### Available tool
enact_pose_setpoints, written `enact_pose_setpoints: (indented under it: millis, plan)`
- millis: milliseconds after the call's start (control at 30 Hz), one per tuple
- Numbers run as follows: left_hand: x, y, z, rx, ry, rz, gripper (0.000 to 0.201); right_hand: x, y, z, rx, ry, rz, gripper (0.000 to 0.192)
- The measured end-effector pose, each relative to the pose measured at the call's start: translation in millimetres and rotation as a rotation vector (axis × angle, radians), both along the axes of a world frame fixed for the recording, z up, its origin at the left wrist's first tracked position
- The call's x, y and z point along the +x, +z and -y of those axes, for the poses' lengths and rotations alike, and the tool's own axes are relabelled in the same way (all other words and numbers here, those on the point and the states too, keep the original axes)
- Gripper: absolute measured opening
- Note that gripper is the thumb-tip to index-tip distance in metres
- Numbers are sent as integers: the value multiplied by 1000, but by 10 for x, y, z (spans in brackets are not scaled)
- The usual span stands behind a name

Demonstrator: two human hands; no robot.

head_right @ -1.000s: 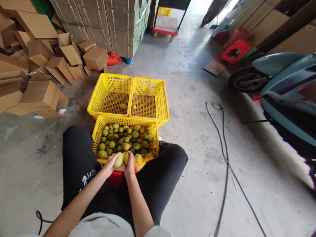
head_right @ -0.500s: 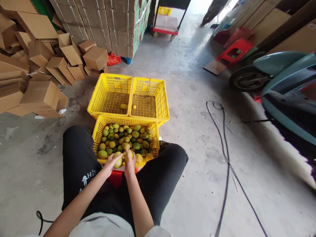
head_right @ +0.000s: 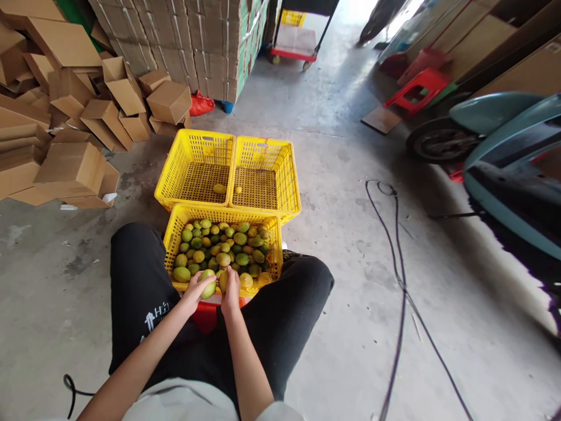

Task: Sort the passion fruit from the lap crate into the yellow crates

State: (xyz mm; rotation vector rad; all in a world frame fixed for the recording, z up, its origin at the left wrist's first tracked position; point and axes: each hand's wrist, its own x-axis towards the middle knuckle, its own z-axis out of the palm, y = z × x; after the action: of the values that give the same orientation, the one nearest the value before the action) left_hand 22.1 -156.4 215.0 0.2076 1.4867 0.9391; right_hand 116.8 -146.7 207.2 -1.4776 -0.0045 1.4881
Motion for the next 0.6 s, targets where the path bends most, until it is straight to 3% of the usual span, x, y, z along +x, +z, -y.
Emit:
enact_pose_setpoints:
  millis: [200,367,600]
  plan:
    - [-15,72,-11,-53,104,12,46,0,37,-16,-54,22,-69,36]
    - [-15,111,-44,-24,139,21,40,-7,-14,-7,-27,27,2,30]
    - [-21,32,-58,-58,172,76,32,-6,-143,34,-100,77,-2,29]
